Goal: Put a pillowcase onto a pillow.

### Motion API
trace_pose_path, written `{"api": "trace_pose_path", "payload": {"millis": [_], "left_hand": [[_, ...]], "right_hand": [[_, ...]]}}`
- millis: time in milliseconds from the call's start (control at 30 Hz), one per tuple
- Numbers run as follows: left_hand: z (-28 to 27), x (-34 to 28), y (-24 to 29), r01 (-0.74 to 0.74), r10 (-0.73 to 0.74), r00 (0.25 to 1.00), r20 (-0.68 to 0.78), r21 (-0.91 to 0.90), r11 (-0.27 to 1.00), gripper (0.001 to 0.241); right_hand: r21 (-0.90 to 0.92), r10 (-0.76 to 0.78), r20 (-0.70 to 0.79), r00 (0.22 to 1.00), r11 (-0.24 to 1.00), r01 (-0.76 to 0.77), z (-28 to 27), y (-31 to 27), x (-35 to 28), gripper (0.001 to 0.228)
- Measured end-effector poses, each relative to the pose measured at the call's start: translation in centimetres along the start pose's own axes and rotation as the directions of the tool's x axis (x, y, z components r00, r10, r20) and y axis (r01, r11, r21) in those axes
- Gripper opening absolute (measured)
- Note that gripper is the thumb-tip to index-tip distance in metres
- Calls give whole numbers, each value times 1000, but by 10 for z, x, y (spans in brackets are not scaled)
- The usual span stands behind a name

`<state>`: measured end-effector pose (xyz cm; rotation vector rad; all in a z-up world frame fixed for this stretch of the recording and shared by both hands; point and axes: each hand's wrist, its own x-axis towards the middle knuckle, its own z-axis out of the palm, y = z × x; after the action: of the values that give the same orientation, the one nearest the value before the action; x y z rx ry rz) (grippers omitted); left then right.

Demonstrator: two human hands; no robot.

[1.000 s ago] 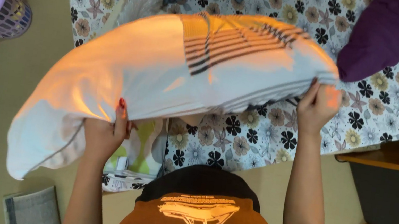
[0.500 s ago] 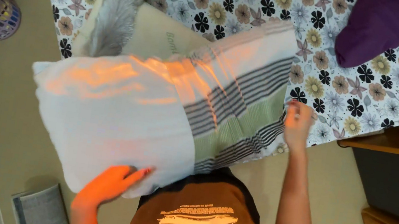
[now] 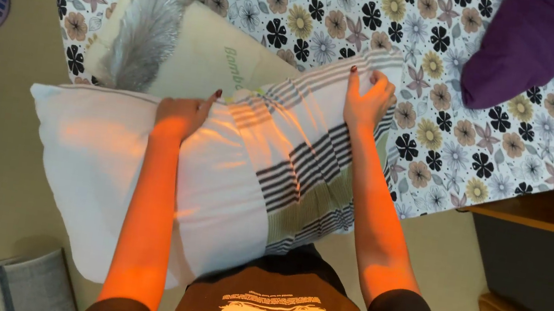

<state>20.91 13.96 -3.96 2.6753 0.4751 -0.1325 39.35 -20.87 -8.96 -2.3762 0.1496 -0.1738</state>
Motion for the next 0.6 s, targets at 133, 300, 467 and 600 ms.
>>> {"api": "trace_pose_path", "payload": {"millis": [133,300,467,600], "left_hand": [[-13,-21,4,-54,55,998,32,-12,998,67],[-30,-45,20,-349,355,912,-206,70,935,55],[-60,-67,39,-431,413,858,-306,8,902,42],[-83,-91,56,-466,407,818,-406,-52,883,30]], "right_hand": [[-129,-131,3,991,983,131,7,18,26,72],[-149,-376,4,927,916,372,14,38,35,38],[-305,-444,115,889,835,457,-30,14,39,35],[-219,-638,153,755,723,655,-77,16,49,28]]}}
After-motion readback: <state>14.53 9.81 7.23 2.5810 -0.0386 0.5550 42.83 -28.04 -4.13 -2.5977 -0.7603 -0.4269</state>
